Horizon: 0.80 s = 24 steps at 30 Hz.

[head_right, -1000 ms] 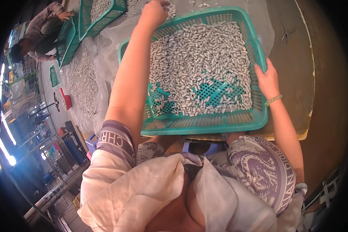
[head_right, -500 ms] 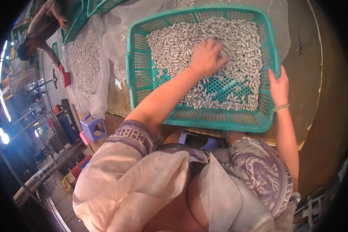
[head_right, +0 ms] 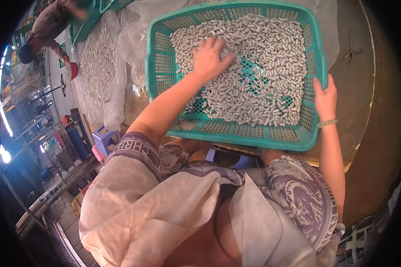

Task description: The person sits and sorts white silk cocoons by hand from a green plastic basket, repeatedly scooping and spreading them to inspect and separate items. The workspace includes additional baskets and a large bag of cocoons nearby.

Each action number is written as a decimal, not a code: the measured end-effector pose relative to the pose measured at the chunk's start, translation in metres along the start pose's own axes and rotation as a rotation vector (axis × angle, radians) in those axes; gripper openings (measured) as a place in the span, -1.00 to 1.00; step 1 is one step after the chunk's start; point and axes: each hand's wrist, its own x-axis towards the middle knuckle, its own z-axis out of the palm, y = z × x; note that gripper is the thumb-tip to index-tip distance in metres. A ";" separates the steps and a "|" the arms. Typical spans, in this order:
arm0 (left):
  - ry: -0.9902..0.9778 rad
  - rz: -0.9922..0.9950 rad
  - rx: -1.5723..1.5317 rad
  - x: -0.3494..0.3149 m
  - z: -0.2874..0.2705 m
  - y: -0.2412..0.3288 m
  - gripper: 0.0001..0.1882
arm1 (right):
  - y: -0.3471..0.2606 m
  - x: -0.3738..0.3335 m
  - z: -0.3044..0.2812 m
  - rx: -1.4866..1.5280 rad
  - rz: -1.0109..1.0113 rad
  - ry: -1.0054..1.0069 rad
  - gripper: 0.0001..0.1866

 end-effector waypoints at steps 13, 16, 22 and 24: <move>-0.724 0.251 -0.246 0.019 -0.043 0.001 -0.84 | 0.002 0.001 -0.004 0.023 0.023 -0.044 -0.73; -0.427 0.085 -0.297 0.017 -0.009 -0.004 -0.89 | 0.003 -0.001 -0.001 0.022 0.009 0.004 -0.73; -0.193 0.148 -0.389 -0.002 0.019 0.008 -0.91 | 0.001 -0.002 -0.002 0.091 0.027 -0.010 -0.69; -0.139 0.168 -0.368 -0.002 0.020 0.009 -0.91 | 0.002 -0.001 -0.002 0.080 0.006 -0.011 -0.67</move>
